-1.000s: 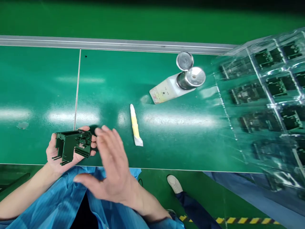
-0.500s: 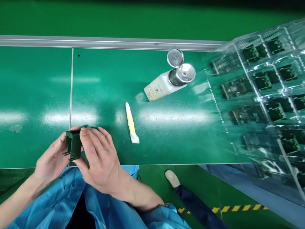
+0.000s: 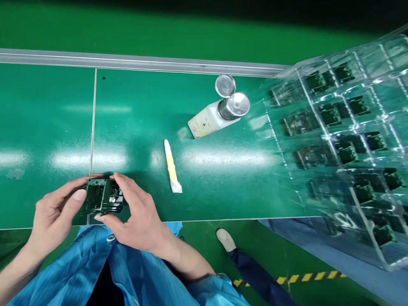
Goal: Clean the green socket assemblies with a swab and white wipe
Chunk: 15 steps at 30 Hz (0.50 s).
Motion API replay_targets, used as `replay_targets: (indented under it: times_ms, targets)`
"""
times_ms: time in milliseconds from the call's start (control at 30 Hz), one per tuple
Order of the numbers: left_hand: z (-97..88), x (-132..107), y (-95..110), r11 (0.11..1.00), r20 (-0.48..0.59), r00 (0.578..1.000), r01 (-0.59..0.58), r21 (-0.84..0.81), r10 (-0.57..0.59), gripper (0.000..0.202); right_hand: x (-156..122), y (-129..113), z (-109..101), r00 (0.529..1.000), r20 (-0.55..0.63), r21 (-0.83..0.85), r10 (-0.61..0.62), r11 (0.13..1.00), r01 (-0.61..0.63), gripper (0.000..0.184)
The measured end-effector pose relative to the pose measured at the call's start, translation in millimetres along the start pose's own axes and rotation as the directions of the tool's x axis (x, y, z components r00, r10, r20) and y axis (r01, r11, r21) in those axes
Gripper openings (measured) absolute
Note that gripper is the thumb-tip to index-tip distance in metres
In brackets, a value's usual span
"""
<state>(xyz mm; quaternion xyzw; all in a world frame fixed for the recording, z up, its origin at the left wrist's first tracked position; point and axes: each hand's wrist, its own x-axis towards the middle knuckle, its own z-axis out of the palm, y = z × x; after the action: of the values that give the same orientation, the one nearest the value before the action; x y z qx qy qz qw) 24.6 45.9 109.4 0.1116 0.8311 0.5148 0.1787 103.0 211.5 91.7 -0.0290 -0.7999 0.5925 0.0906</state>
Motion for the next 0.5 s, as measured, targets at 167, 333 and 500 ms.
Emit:
replay_targets:
  times_ms: [167,333,500]
  targets:
    - [-5.4,-4.2,-5.5,0.948,0.123,0.985,0.154,-0.278,-0.124,0.028,2.0,5.1,-2.5,0.999,0.006,0.127,0.053,0.99,-0.054,0.069]
    - [3.6,-2.1,1.5,0.865,0.208,0.959,0.265,-0.425,-0.192,0.03,-0.8,4.4,0.9,0.998,0.028,0.115,0.057,0.991,-0.06,0.068]
    - [15.4,1.0,8.9,0.836,0.098,0.968,0.248,-0.49,-0.23,0.016,-4.5,2.5,7.5,1.0,-0.014,0.049,0.004,0.999,-0.003,0.068]
